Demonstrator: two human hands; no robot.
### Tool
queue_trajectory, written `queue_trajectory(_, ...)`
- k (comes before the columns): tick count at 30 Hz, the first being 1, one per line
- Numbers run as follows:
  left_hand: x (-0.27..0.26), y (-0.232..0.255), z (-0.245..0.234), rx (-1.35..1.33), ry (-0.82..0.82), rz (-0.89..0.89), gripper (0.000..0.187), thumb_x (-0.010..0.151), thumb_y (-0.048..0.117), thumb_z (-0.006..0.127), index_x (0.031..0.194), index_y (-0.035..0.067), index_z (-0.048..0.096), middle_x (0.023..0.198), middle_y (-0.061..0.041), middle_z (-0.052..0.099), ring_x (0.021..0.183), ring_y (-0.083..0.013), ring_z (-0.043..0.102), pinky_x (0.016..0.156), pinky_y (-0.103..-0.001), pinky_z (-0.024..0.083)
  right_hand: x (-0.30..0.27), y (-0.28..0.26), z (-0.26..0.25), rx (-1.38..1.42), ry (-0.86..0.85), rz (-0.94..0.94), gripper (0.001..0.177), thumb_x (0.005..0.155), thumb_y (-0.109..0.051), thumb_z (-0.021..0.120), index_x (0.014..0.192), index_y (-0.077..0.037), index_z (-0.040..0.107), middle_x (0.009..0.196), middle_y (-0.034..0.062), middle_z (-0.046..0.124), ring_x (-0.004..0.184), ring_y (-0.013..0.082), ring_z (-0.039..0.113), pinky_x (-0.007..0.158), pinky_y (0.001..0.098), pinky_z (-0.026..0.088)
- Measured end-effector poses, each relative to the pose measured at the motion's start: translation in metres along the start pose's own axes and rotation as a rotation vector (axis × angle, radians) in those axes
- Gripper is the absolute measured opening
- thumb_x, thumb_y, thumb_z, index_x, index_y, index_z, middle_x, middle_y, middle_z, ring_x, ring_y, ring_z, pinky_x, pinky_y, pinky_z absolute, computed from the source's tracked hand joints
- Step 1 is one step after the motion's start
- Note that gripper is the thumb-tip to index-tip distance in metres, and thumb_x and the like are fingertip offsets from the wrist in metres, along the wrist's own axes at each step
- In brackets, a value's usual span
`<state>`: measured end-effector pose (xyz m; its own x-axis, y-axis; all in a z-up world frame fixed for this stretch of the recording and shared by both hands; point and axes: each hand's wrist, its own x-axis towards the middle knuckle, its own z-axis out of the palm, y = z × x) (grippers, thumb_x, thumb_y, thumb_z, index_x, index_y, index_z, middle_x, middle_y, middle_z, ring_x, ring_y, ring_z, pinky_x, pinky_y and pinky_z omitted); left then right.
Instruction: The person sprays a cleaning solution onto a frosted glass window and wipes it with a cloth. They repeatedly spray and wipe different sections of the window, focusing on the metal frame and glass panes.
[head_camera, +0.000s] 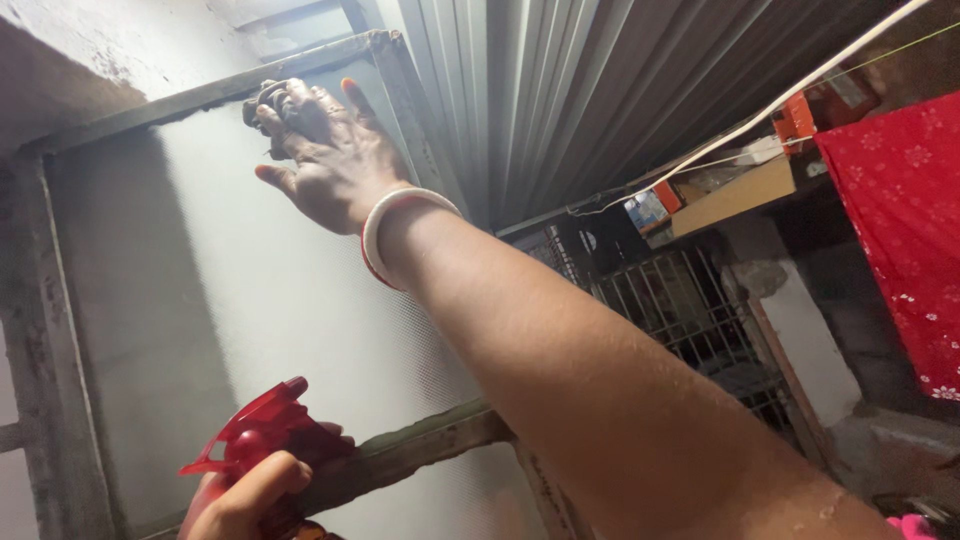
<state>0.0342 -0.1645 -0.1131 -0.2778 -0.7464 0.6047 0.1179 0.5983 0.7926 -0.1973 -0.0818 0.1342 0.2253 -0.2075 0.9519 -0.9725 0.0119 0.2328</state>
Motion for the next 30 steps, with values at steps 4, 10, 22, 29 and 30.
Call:
queue_trajectory(4, -0.005, 0.015, 0.016, -0.148, 0.044, -0.031, 0.076, 0.082, -0.004, 0.054, 0.156, 0.009, 0.047, 0.123, -0.027, 0.070, 0.104, -0.0367, 0.074, 0.073, -0.045, 0.057, -0.016, -0.018, 0.007, 0.058, -0.028, -0.012, 0.072, 0.100, -0.064, 0.030, 0.161, -0.028, 0.018, 0.169, 0.0099, 0.008, 0.156, 0.0241, 0.007, 0.125, 0.0396, -0.002)
queue_trajectory(10, -0.016, 0.059, 0.034, -0.015, 0.107, -0.070, 0.048, 0.087, 0.004, 0.057, 0.134, -0.009, 0.060, 0.107, -0.024, 0.077, 0.088, -0.0317, 0.068, 0.074, -0.041, 0.052, -0.084, -0.051, 0.016, 0.008, 0.022, -0.303, 0.069, 0.102, -0.063, 0.036, 0.162, -0.031, 0.024, 0.171, 0.0053, 0.016, 0.158, 0.0223, 0.020, 0.131, 0.0402, 0.005)
queue_trajectory(22, -0.022, 0.170, 0.033, 0.187, 0.404, -0.052, 0.036, 0.087, 0.014, 0.054, 0.119, 0.006, 0.069, 0.084, -0.015, 0.065, 0.061, -0.0268, 0.066, 0.059, -0.045, 0.059, -0.092, -0.042, 0.026, -0.001, 0.106, -0.259, 0.065, 0.101, -0.064, 0.033, 0.159, -0.035, 0.029, 0.168, 0.0049, 0.019, 0.155, 0.0242, 0.024, 0.129, 0.0456, 0.007)
queue_trajectory(29, 0.019, 0.195, 0.001, 0.267, 0.287, -0.066, 0.037, 0.086, 0.026, 0.058, 0.113, 0.007, 0.075, 0.069, -0.007, 0.051, 0.053, -0.0280, 0.058, 0.054, -0.051, 0.058, -0.147, -0.060, 0.028, 0.077, 0.085, -0.468, 0.067, 0.098, -0.064, 0.039, 0.158, -0.034, 0.036, 0.168, 0.0034, 0.029, 0.156, 0.0210, 0.033, 0.133, 0.0429, 0.012)
queue_trajectory(30, 0.024, 0.196, -0.003, 0.287, 0.305, -0.095, 0.037, 0.085, 0.025, 0.058, 0.113, 0.006, 0.075, 0.070, -0.007, 0.051, 0.053, -0.0271, 0.058, 0.054, -0.051, 0.058, -0.148, -0.058, 0.027, 0.094, 0.088, -0.516, 0.065, 0.098, -0.063, 0.040, 0.157, -0.036, 0.037, 0.168, 0.0030, 0.030, 0.156, 0.0211, 0.034, 0.133, 0.0437, 0.012)
